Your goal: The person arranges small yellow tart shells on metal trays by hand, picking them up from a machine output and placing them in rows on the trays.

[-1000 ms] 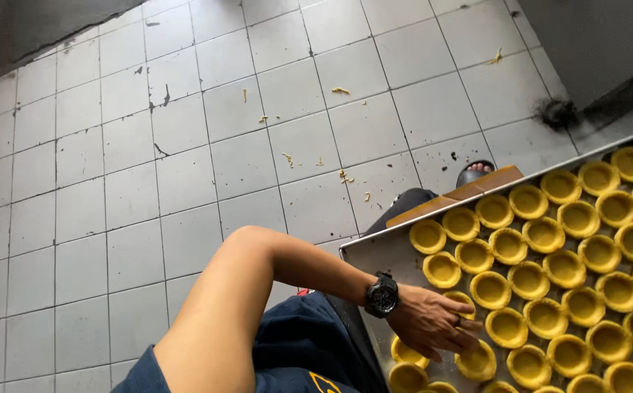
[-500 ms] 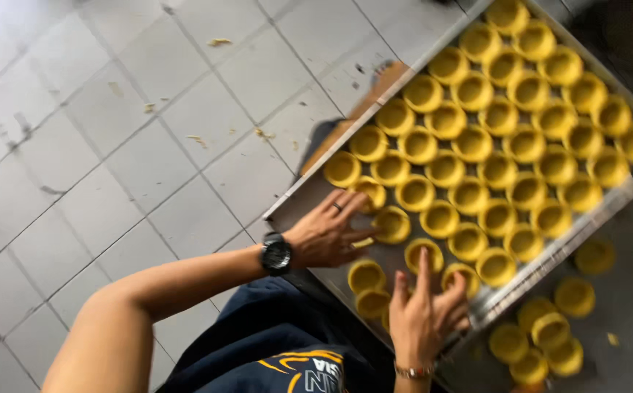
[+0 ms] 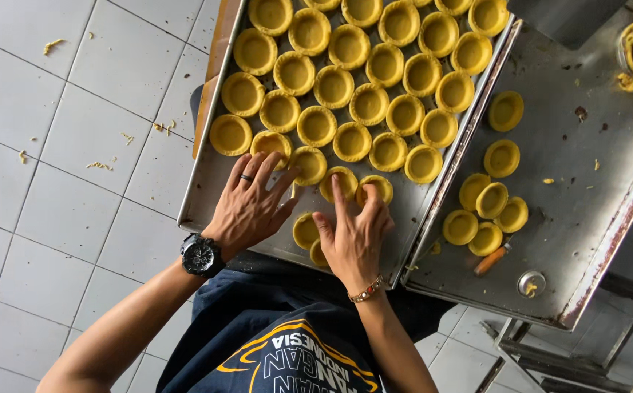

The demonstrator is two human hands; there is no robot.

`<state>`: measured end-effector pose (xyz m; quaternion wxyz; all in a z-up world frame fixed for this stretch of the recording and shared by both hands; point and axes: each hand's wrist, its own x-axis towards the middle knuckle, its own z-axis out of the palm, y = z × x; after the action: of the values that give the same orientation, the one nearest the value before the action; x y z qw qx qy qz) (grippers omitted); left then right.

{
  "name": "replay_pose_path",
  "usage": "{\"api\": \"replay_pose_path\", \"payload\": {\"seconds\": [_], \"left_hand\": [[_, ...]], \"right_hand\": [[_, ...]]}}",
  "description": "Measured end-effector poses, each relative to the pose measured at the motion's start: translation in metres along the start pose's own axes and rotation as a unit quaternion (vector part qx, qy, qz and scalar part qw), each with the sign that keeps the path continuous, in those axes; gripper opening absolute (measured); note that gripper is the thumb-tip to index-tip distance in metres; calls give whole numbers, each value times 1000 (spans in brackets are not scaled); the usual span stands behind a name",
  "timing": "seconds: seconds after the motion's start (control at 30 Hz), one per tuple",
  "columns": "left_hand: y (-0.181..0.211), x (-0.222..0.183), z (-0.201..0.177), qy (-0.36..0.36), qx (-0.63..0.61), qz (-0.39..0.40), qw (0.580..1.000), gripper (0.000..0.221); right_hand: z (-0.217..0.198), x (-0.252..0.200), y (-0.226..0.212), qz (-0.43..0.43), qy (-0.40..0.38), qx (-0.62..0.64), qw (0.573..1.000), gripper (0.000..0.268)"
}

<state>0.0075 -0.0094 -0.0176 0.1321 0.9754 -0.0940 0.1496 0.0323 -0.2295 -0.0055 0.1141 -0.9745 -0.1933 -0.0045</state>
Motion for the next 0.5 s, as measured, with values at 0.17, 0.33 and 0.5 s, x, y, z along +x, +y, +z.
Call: {"api": "replay_pose_path", "payload": {"seconds": [0.17,0.33,0.5], "left_hand": [[7,-6,-11,4,-39,50,998,39],[32,-28,-19,-9,-151,178,972,25],[27,-57,-26,-36,-31,93,995,34]], "right_hand": [[-11,31,29,-8,2,156,988,58],[-54,107,148,52,155,198,966,18],[-8,160,269,98,180,123,971,40]]}}
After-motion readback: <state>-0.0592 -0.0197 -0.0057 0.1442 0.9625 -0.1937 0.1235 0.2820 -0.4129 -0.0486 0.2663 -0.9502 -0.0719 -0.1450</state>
